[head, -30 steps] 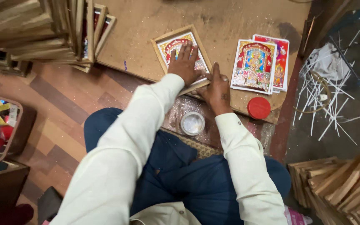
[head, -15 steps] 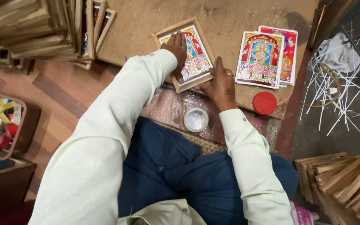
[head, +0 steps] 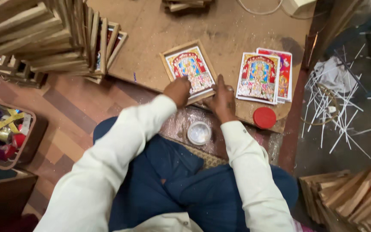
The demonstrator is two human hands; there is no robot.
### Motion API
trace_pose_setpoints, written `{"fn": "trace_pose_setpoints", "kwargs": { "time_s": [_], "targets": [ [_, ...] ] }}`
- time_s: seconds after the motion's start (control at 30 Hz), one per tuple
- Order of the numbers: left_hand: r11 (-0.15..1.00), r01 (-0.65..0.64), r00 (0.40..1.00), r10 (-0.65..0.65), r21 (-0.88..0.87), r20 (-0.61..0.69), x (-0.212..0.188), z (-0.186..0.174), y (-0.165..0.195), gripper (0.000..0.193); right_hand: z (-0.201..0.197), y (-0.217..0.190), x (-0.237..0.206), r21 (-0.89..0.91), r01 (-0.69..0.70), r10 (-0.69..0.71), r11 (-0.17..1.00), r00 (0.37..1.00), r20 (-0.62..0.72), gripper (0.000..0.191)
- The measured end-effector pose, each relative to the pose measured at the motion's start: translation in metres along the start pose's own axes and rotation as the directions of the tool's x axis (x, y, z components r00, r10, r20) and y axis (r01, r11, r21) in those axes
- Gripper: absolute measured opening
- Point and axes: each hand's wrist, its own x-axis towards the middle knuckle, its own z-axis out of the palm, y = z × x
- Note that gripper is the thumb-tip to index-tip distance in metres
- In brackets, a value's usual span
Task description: The person assembles picture frames by applying glue to a backing board, placing a printed image on it, and inserting the assembly into a wooden frame. The person repeats this process for multiple frames, stacking completed units aside.
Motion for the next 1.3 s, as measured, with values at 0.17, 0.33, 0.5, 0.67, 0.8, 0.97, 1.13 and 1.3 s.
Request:
{"fn": "trace_pose_setpoints", "kwargs": {
  "time_s": [0.17, 0.33, 0.5, 0.67, 0.8, 0.97, 1.13, 1.3],
  "targets": [
    [0.991, 0.074, 0.921, -0.024, 0.115, -0.389, -0.052, 0.04, 0.039, 0.016, -0.002, -0.005, 0.002, -0.075, -0.029, 0.033, 0.997, 0.998, 0.056, 0.116],
    [0.984, 0.041, 0.849, -0.125, -0.173, -0.514, -0.056, 0.014, 0.048, 0.017, -0.036, -0.024, 0.008, 0.114, -0.052, 0.049, 0.992, 0.998, 0.028, 0.087],
    [0.949, -0.055, 0.654, -0.2, -0.309, -0.729, -0.053, -0.033, 0.049, 0.014, -0.081, -0.023, 0.012, 0.166, 0.365, -0.164, 0.916, 0.718, -0.677, 0.041],
    [0.995, -0.066, 0.546, -0.029, -0.078, -0.837, -0.001, -0.084, 0.02, 0.014, -0.099, -0.004, 0.015, 0.686, 0.281, 0.292, 0.671, 0.751, -0.593, 0.056],
    [0.995, -0.036, 0.491, 0.098, 0.092, -0.866, 0.093, -0.142, -0.023, 0.021, -0.101, -0.002, 0.017, 0.91, 0.225, 0.465, 0.347, 0.802, -0.376, 0.047],
    [0.991, -0.025, 0.481, 0.124, 0.128, -0.868, 0.192, -0.187, -0.064, 0.02, -0.099, -0.006, 0.015, 0.903, 0.076, 0.508, 0.423, 0.805, -0.305, 0.036],
    [0.995, 0.001, 0.511, 0.085, 0.1, -0.855, 0.217, -0.161, -0.067, 0.039, -0.092, -0.001, 0.013, 0.904, 0.068, 0.46, 0.421, 0.844, -0.278, 0.041],
    [0.982, 0.185, 0.481, -0.13, -0.045, -0.867, 0.188, -0.142, -0.109, 0.033, -0.087, -0.001, 0.01, 0.833, 0.041, 0.408, 0.551, 0.858, -0.312, 0.052]
  ]
}}
